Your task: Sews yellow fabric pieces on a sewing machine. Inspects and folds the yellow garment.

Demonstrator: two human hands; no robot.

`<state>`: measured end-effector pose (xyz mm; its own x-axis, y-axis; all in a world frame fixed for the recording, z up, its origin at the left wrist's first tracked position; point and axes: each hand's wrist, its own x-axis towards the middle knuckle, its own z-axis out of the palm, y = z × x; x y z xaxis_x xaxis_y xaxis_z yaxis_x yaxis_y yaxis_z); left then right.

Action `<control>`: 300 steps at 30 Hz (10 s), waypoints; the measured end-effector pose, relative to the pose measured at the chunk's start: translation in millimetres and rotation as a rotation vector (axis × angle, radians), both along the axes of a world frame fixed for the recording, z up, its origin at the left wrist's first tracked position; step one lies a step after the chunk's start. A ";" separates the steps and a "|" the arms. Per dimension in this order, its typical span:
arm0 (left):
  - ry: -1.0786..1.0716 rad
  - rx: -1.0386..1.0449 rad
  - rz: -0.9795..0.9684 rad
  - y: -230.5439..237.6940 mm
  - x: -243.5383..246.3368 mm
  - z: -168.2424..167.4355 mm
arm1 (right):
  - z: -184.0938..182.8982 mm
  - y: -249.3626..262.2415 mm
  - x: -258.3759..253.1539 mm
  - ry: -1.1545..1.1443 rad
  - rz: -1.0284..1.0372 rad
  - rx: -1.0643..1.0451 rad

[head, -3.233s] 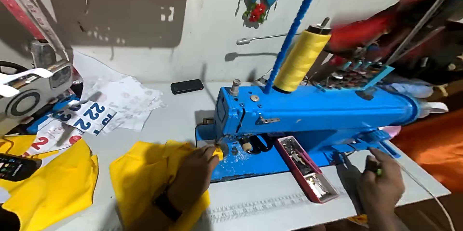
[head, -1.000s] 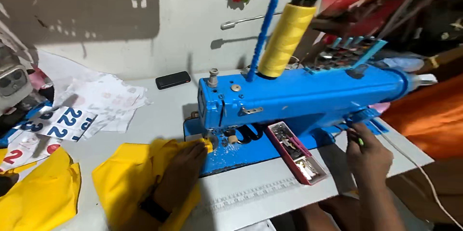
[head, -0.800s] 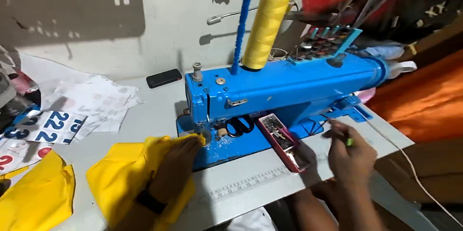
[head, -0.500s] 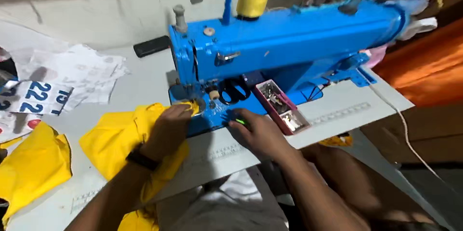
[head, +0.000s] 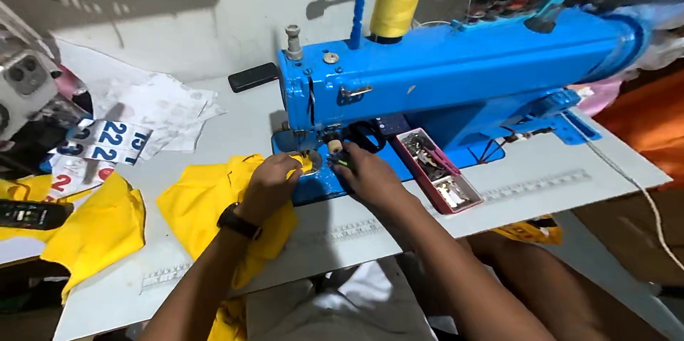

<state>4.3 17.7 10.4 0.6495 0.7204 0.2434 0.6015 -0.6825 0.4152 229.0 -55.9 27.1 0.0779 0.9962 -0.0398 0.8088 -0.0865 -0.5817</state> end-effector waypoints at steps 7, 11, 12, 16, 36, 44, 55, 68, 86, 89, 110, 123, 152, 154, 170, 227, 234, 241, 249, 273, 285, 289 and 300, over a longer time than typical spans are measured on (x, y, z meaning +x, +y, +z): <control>-0.032 -0.030 -0.010 5.0 -1.1 -1.4 | 9.3 5.5 -4.3 -0.061 0.213 -0.042; -0.032 -0.055 -0.010 7.4 -1.8 -2.3 | 4.4 14.2 -8.9 -0.083 0.214 -0.007; -0.034 -0.058 -0.011 7.8 -2.4 -2.6 | 2.8 15.9 -10.2 -0.075 0.208 0.004; -0.085 -0.015 -0.045 7.9 -4.4 -6.2 | -0.9 19.7 -14.8 -0.039 0.193 0.035; 0.037 0.510 -0.128 6.3 5.8 -14.1 | 13.1 37.8 -7.0 0.170 0.231 -0.174; -0.036 0.407 -0.117 7.5 2.2 -17.2 | 12.0 36.4 -6.4 0.036 0.257 -0.114; -0.069 0.371 -0.038 9.6 10.8 -23.3 | 8.2 35.0 -8.5 -0.031 0.299 -0.028; -0.193 0.027 -0.102 13.7 1.5 -15.9 | -7.5 34.1 -2.8 0.036 0.363 0.109; 0.002 0.390 -0.057 11.7 7.9 -16.6 | 19.6 32.1 -1.4 0.151 0.247 -0.191; -0.042 0.272 -0.047 13.1 6.9 -16.6 | 16.1 16.1 -2.9 0.387 0.138 -0.215; -0.062 -0.109 -0.013 12.5 4.1 -1.5 | 4.0 35.7 -63.2 0.991 -0.420 -0.348; -0.022 0.478 -0.016 4.9 12.8 -18.3 | 8.0 44.0 -58.5 1.156 -0.436 -0.471; -0.272 -0.455 -0.038 22.5 -0.1 3.2 | -47.5 34.5 -47.5 -0.381 0.262 0.838; -0.282 -0.438 -0.057 23.5 -2.0 1.9 | -47.8 34.2 -46.5 -0.352 0.271 0.800; 0.056 -0.211 0.095 4.8 8.8 15.3 | -37.9 26.2 -20.9 -0.264 0.515 0.563; 0.049 0.240 -0.274 30.6 -23.8 -13.1 | -14.5 -88.4 128.1 -0.425 -0.472 0.627; 0.063 0.246 -0.255 32.8 -22.3 -13.0 | -47.2 -90.2 188.9 -0.554 -0.424 0.642; 0.093 0.198 -0.265 32.8 -21.9 -10.3 | -60.1 -93.2 192.2 -0.498 -0.388 0.435; 0.105 0.175 -0.229 24.6 -21.1 -9.8 | -39.5 -95.8 188.9 -0.523 -0.437 0.555; 0.013 -0.506 0.271 64.6 24.7 31.1 | -14.4 -95.6 107.5 -0.121 -0.399 0.391; -0.419 -0.425 0.597 35.4 -20.9 22.6 | 2.5 -81.2 87.1 -0.197 -0.295 0.487; -0.567 -0.559 0.456 12.9 -48.2 27.2 | 14.4 -70.5 110.0 -0.197 -0.350 0.121; -0.745 -0.726 0.354 3.7 -58.9 25.5 | 8.6 -75.3 86.4 -0.343 -0.494 0.321</control>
<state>-54.6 21.5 35.8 0.2443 0.9673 -0.0686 0.1466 0.0330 0.9886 315.4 -131.2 35.7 0.4823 0.7988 0.3595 0.8618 -0.3592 -0.3582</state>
